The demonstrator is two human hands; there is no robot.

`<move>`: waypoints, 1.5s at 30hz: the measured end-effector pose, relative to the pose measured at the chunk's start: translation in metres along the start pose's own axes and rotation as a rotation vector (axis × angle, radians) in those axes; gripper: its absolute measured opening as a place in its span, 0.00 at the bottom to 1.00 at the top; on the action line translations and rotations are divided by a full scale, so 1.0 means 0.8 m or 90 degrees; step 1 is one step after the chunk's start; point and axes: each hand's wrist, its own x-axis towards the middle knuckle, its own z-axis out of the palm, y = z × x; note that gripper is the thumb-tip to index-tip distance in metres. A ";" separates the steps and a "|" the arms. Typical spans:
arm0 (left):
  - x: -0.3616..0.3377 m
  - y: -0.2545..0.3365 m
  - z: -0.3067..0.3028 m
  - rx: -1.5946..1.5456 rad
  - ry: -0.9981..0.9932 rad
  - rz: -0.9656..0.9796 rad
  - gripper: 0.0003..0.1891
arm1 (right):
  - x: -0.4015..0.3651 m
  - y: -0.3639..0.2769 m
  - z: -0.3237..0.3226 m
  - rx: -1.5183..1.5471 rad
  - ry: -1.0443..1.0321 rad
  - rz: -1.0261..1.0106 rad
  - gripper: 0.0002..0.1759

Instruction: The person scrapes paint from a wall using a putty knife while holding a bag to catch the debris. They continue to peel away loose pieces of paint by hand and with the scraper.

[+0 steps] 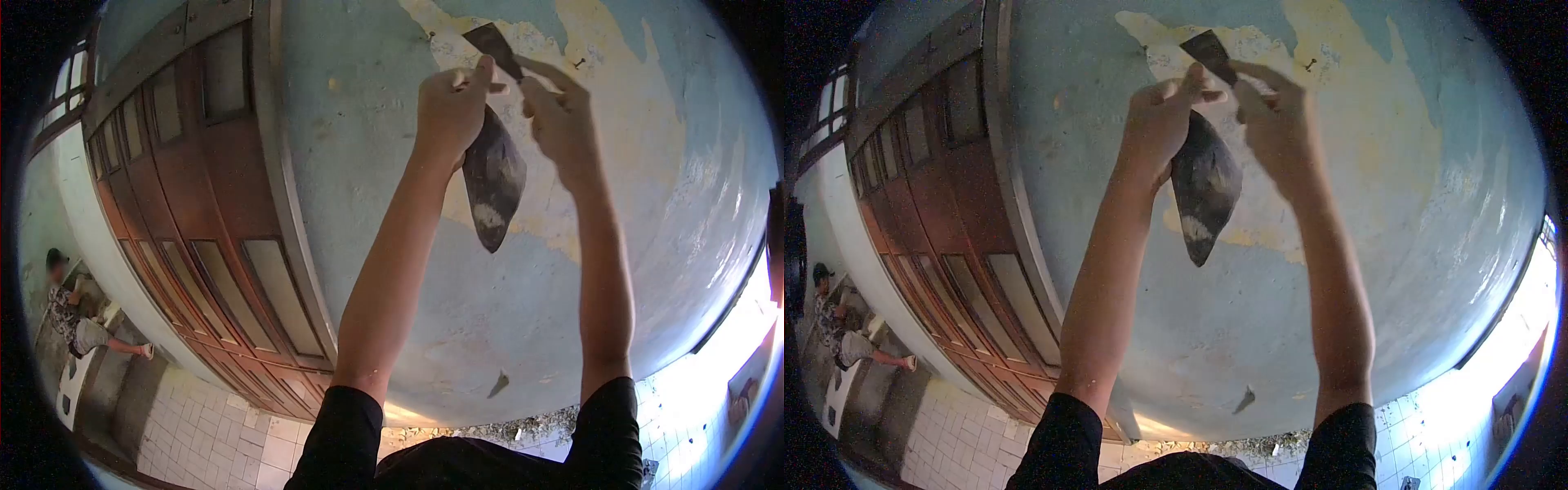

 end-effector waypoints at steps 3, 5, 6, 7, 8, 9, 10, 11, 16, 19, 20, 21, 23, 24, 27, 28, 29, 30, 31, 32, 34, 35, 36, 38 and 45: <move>0.011 0.004 0.012 -0.137 0.053 0.007 0.20 | -0.002 0.002 0.026 0.007 0.028 -0.020 0.21; 0.021 -0.002 0.008 -0.153 0.060 0.010 0.19 | 0.002 -0.010 0.031 -0.058 0.028 0.011 0.21; 0.021 -0.003 0.011 -0.155 0.059 0.007 0.19 | 0.003 -0.014 0.032 -0.007 0.042 0.008 0.21; 0.023 -0.004 0.015 -0.129 0.088 0.060 0.18 | 0.008 -0.015 0.031 -0.009 0.040 0.007 0.21; 0.024 -0.004 0.016 -0.103 0.118 0.113 0.17 | 0.014 -0.015 0.031 -0.035 0.038 -0.018 0.21; 0.028 -0.004 0.015 -0.106 0.120 0.110 0.17 | 0.017 -0.016 0.030 -0.062 0.037 -0.040 0.21; 0.034 -0.003 0.015 -0.138 0.121 0.120 0.17 | 0.017 -0.017 0.029 -0.066 0.034 -0.034 0.21; 0.036 -0.003 0.016 -0.170 0.122 0.134 0.16 | 0.019 -0.021 0.029 -0.094 0.030 -0.055 0.21; 0.042 -0.007 0.015 -0.160 0.148 0.128 0.16 | 0.024 -0.019 0.029 -0.049 0.013 -0.040 0.21; 0.046 -0.009 0.028 -0.193 0.169 0.169 0.17 | 0.034 -0.020 0.030 -0.103 0.028 -0.119 0.21; 0.046 -0.008 0.030 -0.211 0.196 0.197 0.18 | 0.030 -0.023 0.024 -0.102 0.017 -0.112 0.20; 0.049 -0.008 0.028 -0.209 0.197 0.200 0.18 | 0.029 -0.025 0.021 -0.101 0.006 -0.106 0.20; 0.054 -0.009 0.025 -0.152 0.215 0.162 0.18 | 0.046 -0.020 0.034 -0.113 0.008 -0.145 0.19; 0.055 -0.004 0.024 -0.152 0.215 0.162 0.18 | 0.054 -0.020 0.038 -0.126 0.015 -0.181 0.18; 0.051 0.005 0.026 -0.314 0.178 0.089 0.15 | 0.064 -0.025 0.027 -0.143 0.007 -0.150 0.19; 0.041 0.002 0.027 -0.232 0.169 0.089 0.14 | 0.060 -0.026 0.024 -0.144 0.007 -0.150 0.19; 0.036 0.003 0.026 -0.151 0.161 0.090 0.15 | 0.053 -0.028 0.021 -0.168 -0.002 -0.157 0.19; 0.043 -0.002 0.025 -0.151 0.164 0.093 0.15 | 0.051 -0.030 0.020 -0.191 -0.012 -0.163 0.19; 0.053 -0.010 0.025 -0.194 0.180 0.100 0.15 | 0.055 -0.032 0.024 -0.191 -0.012 -0.162 0.19; 0.061 -0.018 0.028 -0.239 0.194 0.108 0.15 | 0.065 -0.037 0.031 -0.215 -0.009 -0.150 0.17; 0.053 0.016 0.032 -0.287 0.197 0.078 0.14 | 0.071 -0.051 0.026 -0.242 -0.005 -0.134 0.16; 0.048 0.030 0.031 -0.331 0.202 0.050 0.16 | 0.071 -0.064 0.020 -0.179 -0.026 -0.107 0.15; 0.043 0.028 0.030 -0.330 0.202 0.048 0.16 | 0.071 -0.074 0.017 -0.115 -0.047 -0.078 0.15; 0.035 0.021 0.030 -0.362 0.120 0.029 0.17 | 0.073 -0.083 0.014 -0.125 -0.062 -0.049 0.15; -0.025 0.017 -0.021 -0.085 0.096 0.049 0.13 | 0.096 -0.069 0.023 -0.048 -0.003 -0.161 0.14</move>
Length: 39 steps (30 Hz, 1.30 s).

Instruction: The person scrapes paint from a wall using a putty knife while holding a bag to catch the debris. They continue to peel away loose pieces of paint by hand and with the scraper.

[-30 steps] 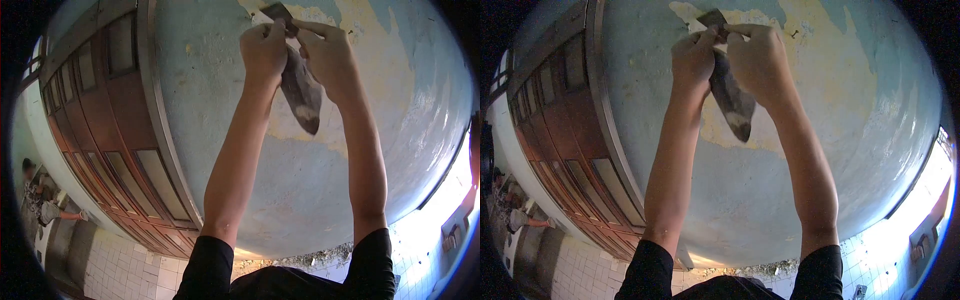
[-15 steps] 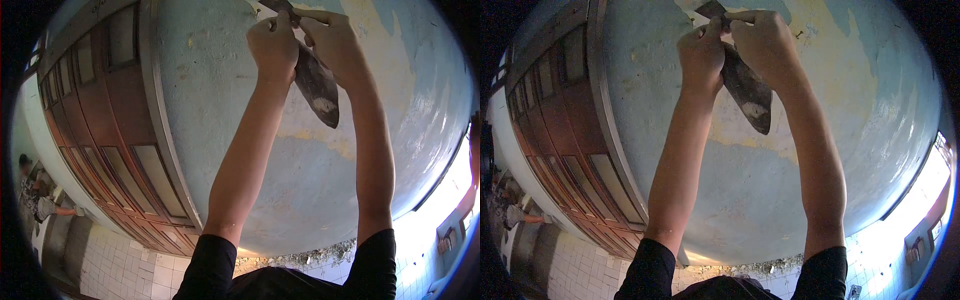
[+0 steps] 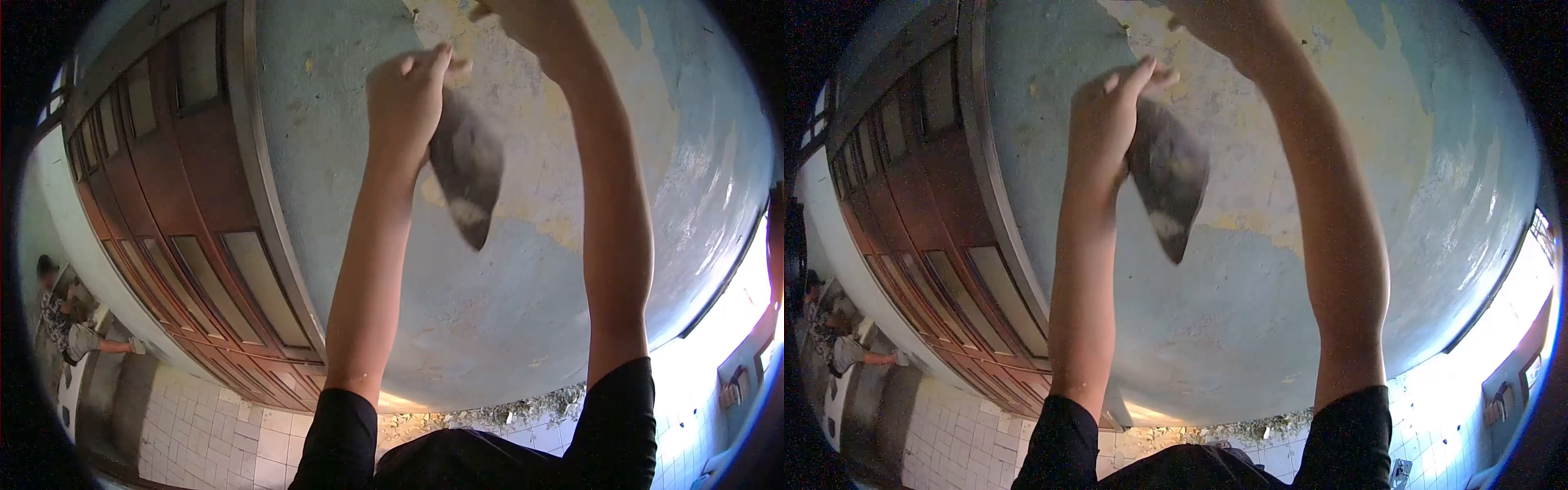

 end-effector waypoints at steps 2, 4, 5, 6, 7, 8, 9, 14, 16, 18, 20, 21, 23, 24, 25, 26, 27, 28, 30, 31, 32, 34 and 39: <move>-0.041 -0.006 -0.021 0.130 0.004 0.016 0.14 | -0.025 0.035 -0.019 0.061 0.014 -0.193 0.14; -0.071 -0.020 -0.037 0.193 -0.012 -0.013 0.16 | -0.062 0.014 -0.061 -0.048 -0.060 -0.065 0.13; -0.080 -0.027 -0.042 0.255 -0.032 -0.044 0.19 | -0.071 0.007 -0.072 -0.161 -0.131 0.065 0.13; -0.085 -0.030 -0.042 0.258 -0.028 -0.043 0.19 | -0.071 0.011 -0.069 -0.157 -0.133 0.062 0.13; -0.090 -0.033 -0.039 0.294 -0.011 -0.011 0.18 | -0.072 0.018 -0.065 -0.145 -0.130 0.068 0.13; -0.089 -0.037 -0.033 0.328 0.008 0.024 0.17 | -0.068 0.022 -0.063 -0.135 -0.126 0.069 0.13; -0.085 -0.038 -0.027 0.348 0.029 0.094 0.16 | -0.062 0.023 -0.062 -0.132 -0.127 0.066 0.13; -0.081 -0.033 -0.012 0.358 0.008 0.090 0.15 | -0.031 0.044 -0.066 -0.149 -0.178 0.075 0.15; -0.086 -0.039 -0.007 0.344 0.004 0.089 0.15 | -0.033 0.041 -0.053 -0.133 -0.182 0.082 0.16; -0.088 -0.045 -0.005 0.351 -0.002 0.097 0.15 | -0.036 0.038 -0.058 -0.120 -0.187 0.082 0.16; -0.096 -0.045 -0.013 0.353 -0.009 0.088 0.15 | -0.042 0.035 -0.081 -0.211 -0.185 0.030 0.18; -0.097 -0.044 -0.017 0.355 -0.014 0.076 0.15 | -0.039 0.039 -0.076 -0.211 -0.185 0.025 0.18; -0.095 -0.041 -0.018 0.360 -0.011 0.064 0.16 | -0.045 0.052 -0.065 -0.196 -0.204 0.051 0.17; -0.096 -0.040 -0.016 0.362 -0.011 0.055 0.16 | -0.048 0.052 -0.064 -0.198 -0.206 0.057 0.17; -0.098 -0.042 -0.014 0.360 -0.012 0.052 0.16 | -0.047 0.047 -0.062 -0.214 -0.205 0.052 0.17; -0.099 -0.044 -0.013 0.355 -0.016 0.044 0.16 | -0.045 0.042 -0.062 -0.229 -0.203 0.045 0.16; -0.100 -0.044 -0.014 0.351 -0.019 0.038 0.16 | -0.047 0.039 -0.072 -0.245 -0.182 0.024 0.16; -0.099 -0.043 -0.014 0.351 -0.018 0.039 0.16 | -0.043 0.042 -0.070 -0.245 -0.182 0.022 0.16; -0.102 -0.043 -0.013 0.347 -0.028 0.028 0.16 | -0.038 0.052 -0.060 -0.237 -0.207 0.042 0.17; -0.103 -0.045 -0.011 0.347 -0.030 0.023 0.16 | -0.041 0.060 -0.042 -0.203 -0.196 0.016 0.18; -0.102 -0.049 -0.007 0.343 -0.024 0.037 0.17 | -0.045 0.060 -0.044 -0.203 -0.199 0.021 0.18; -0.104 -0.046 -0.006 0.340 -0.016 0.051 0.17 | -0.047 0.053 -0.048 -0.171 -0.159 0.030 0.18; -0.100 -0.036 -0.005 0.321 -0.008 0.018 0.16 | -0.042 0.061 -0.025 -0.097 -0.169 0.052 0.16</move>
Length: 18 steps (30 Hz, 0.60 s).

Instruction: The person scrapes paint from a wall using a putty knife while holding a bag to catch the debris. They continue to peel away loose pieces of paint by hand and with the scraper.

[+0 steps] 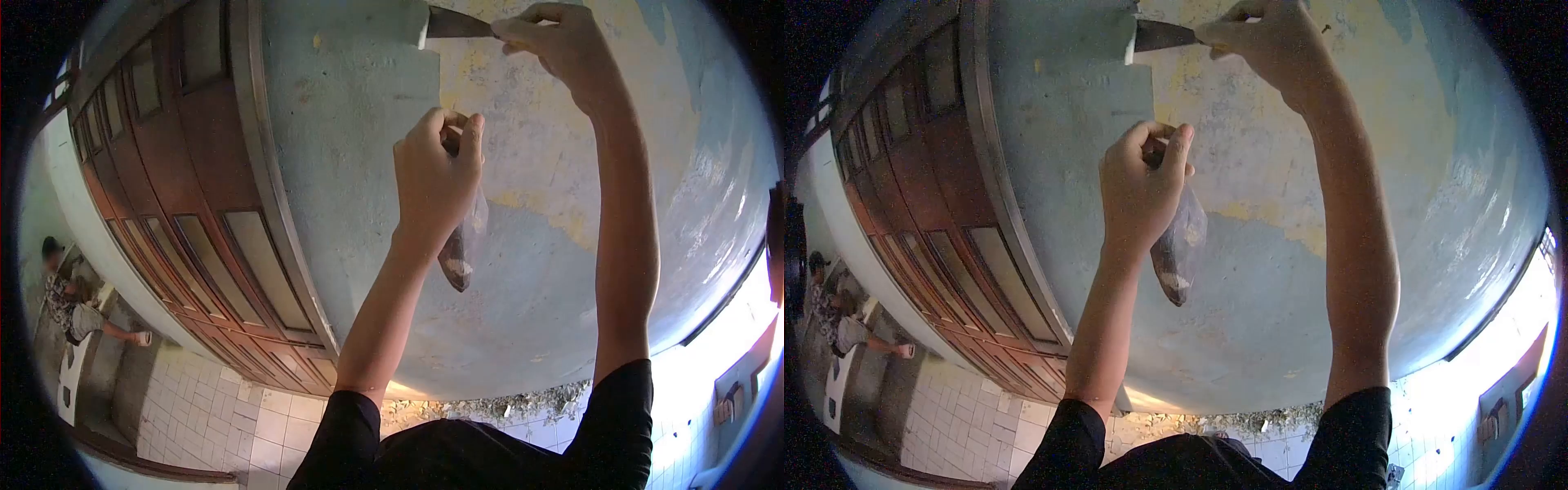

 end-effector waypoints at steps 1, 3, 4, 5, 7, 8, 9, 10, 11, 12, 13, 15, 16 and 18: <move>-0.002 0.000 0.000 -0.001 -0.001 -0.001 0.16 | -0.006 -0.002 -0.003 -0.001 0.000 0.001 0.16; -0.004 0.002 -0.004 0.008 0.000 0.011 0.16 | -0.020 -0.013 -0.010 -0.030 0.059 0.037 0.16; -0.002 0.004 -0.008 0.006 0.004 0.014 0.16 | -0.016 -0.012 0.000 -0.032 0.060 0.032 0.16; -0.003 0.009 -0.013 0.012 0.007 -0.001 0.16 | -0.016 -0.003 0.017 0.001 0.085 0.016 0.16; -0.006 0.013 -0.015 0.018 0.002 -0.021 0.16 | -0.024 0.003 0.024 0.031 0.111 0.008 0.16; -0.005 0.015 -0.015 0.017 0.005 -0.021 0.16 | -0.028 0.002 0.023 0.059 0.101 0.028 0.16; -0.003 0.016 -0.017 0.017 0.008 -0.019 0.16 | -0.029 0.000 0.023 0.088 0.091 0.047 0.16; -0.004 0.017 -0.020 0.017 0.011 -0.017 0.16 | -0.027 0.001 0.026 0.089 0.092 0.044 0.16; -0.003 0.018 -0.023 0.019 0.019 -0.009 0.16 | -0.022 0.003 0.030 0.086 0.097 0.033 0.15; -0.004 0.018 -0.025 0.022 0.021 -0.003 0.16 | -0.020 0.004 0.032 0.084 0.105 0.030 0.15; -0.004 0.019 -0.023 0.024 0.014 -0.007 0.16 | -0.021 0.007 0.032 0.085 0.106 0.037 0.15; 0.001 0.022 -0.020 0.009 0.035 0.010 0.16 | -0.018 0.008 0.030 0.162 0.080 0.023 0.14; -0.002 0.023 -0.020 0.007 0.033 0.010 0.16 | -0.020 0.009 0.031 0.160 0.081 0.024 0.14; -0.003 0.024 -0.021 0.003 0.029 0.000 0.15 | -0.015 0.008 0.035 0.158 0.088 0.014 0.14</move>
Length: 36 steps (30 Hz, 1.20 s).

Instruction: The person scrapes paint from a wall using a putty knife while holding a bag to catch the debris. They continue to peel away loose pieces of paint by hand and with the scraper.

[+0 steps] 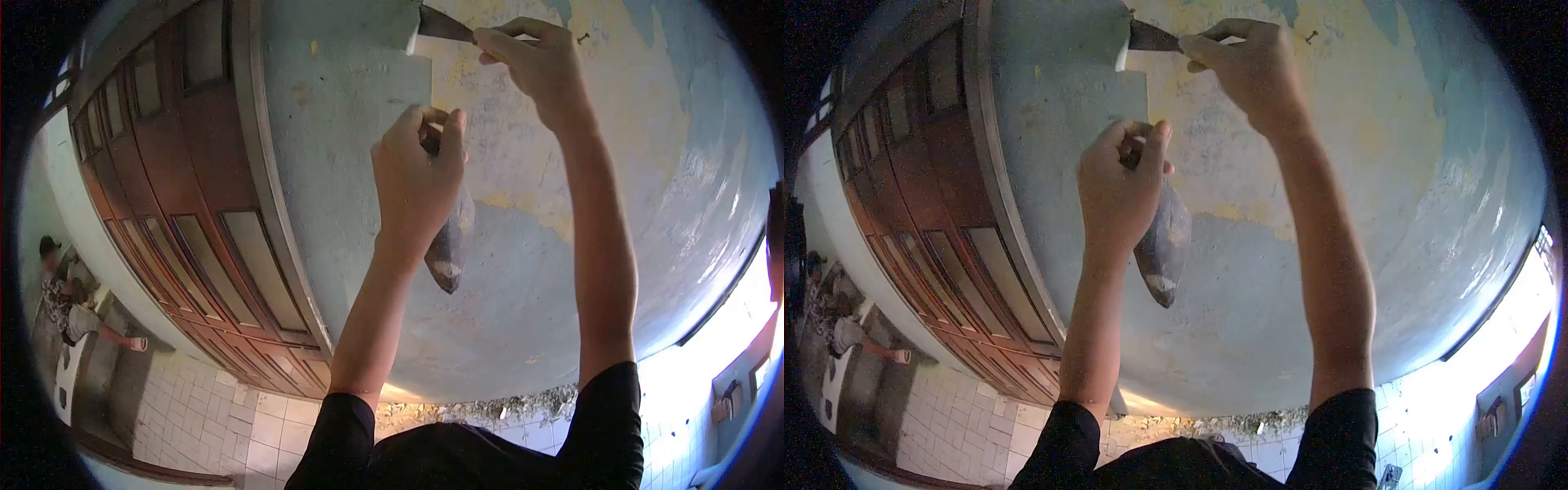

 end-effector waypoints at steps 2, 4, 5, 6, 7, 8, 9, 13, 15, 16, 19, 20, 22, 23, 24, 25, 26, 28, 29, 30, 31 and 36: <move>-0.003 0.003 0.000 0.000 -0.007 -0.011 0.15 | 0.007 0.004 0.006 -0.013 0.003 0.007 0.14; -0.007 0.003 0.001 -0.008 -0.006 -0.027 0.15 | 0.005 0.002 0.006 -0.033 -0.006 0.011 0.15; -0.008 0.002 0.000 -0.002 -0.007 -0.022 0.15 | 0.000 0.000 0.005 -0.019 -0.002 0.019 0.15; -0.007 0.001 -0.002 0.005 -0.005 -0.014 0.15 | 0.000 -0.003 0.007 -0.002 0.001 0.024 0.15; -0.005 0.000 -0.005 0.007 0.005 -0.009 0.15 | 0.010 -0.005 0.014 0.002 -0.003 0.013 0.15; -0.005 -0.002 -0.007 0.019 0.009 -0.004 0.15 | 0.020 -0.002 0.024 0.030 0.017 -0.027 0.14; -0.007 -0.002 -0.007 0.030 0.008 -0.004 0.15 | 0.021 -0.005 0.031 0.056 0.039 -0.060 0.13; -0.011 0.004 0.000 0.032 0.022 0.018 0.15 | 0.015 -0.010 0.033 0.015 0.028 0.027 0.14; -0.016 0.006 -0.006 0.043 0.015 0.023 0.15 | 0.015 -0.009 0.045 -0.039 0.060 -0.060 0.13; -0.016 0.006 -0.009 0.048 0.015 0.023 0.15 | 0.018 -0.016 0.043 -0.034 0.061 -0.060 0.13; -0.014 0.004 -0.019 0.053 0.015 -0.011 0.16 | 0.032 -0.026 0.042 0.010 0.037 0.015 0.13; -0.007 0.005 -0.016 0.056 0.030 -0.020 0.16 | 0.047 -0.016 0.048 0.053 0.010 0.009 0.13; 0.001 0.006 -0.005 0.053 0.032 -0.022 0.17 | 0.039 -0.047 0.044 0.048 -0.016 0.046 0.13; 0.006 0.001 -0.002 0.056 0.059 -0.021 0.18 | 0.026 -0.088 0.043 0.005 -0.016 0.086 0.13; 0.011 -0.001 -0.002 0.059 0.094 -0.020 0.18 | 0.034 -0.088 0.061 0.003 -0.010 0.080 0.13; 0.011 0.000 -0.003 0.057 0.094 -0.014 0.18 | 0.043 -0.074 0.084 -0.012 0.062 -0.019 0.12; 0.008 0.002 -0.008 0.062 0.088 -0.027 0.18 | 0.047 -0.064 0.101 -0.025 0.130 -0.120 0.10; -0.001 -0.001 -0.026 0.069 0.090 -0.045 0.17 | 0.035 -0.054 0.099 -0.015 0.122 -0.048 0.11; -0.004 -0.004 -0.038 0.093 0.068 -0.060 0.18 | 0.026 -0.049 0.090 -0.007 0.118 0.026 0.13; -0.006 -0.007 -0.051 0.119 0.048 -0.076 0.18 | 0.009 -0.044 0.076 0.037 0.108 0.052 0.13; -0.007 -0.011 -0.063 0.121 0.054 -0.075 0.18 | -0.007 -0.040 0.063 0.082 0.097 0.078 0.13; 0.014 -0.023 -0.095 0.215 0.052 -0.049 0.22 | 0.005 -0.045 0.080 0.073 0.123 0.094 0.13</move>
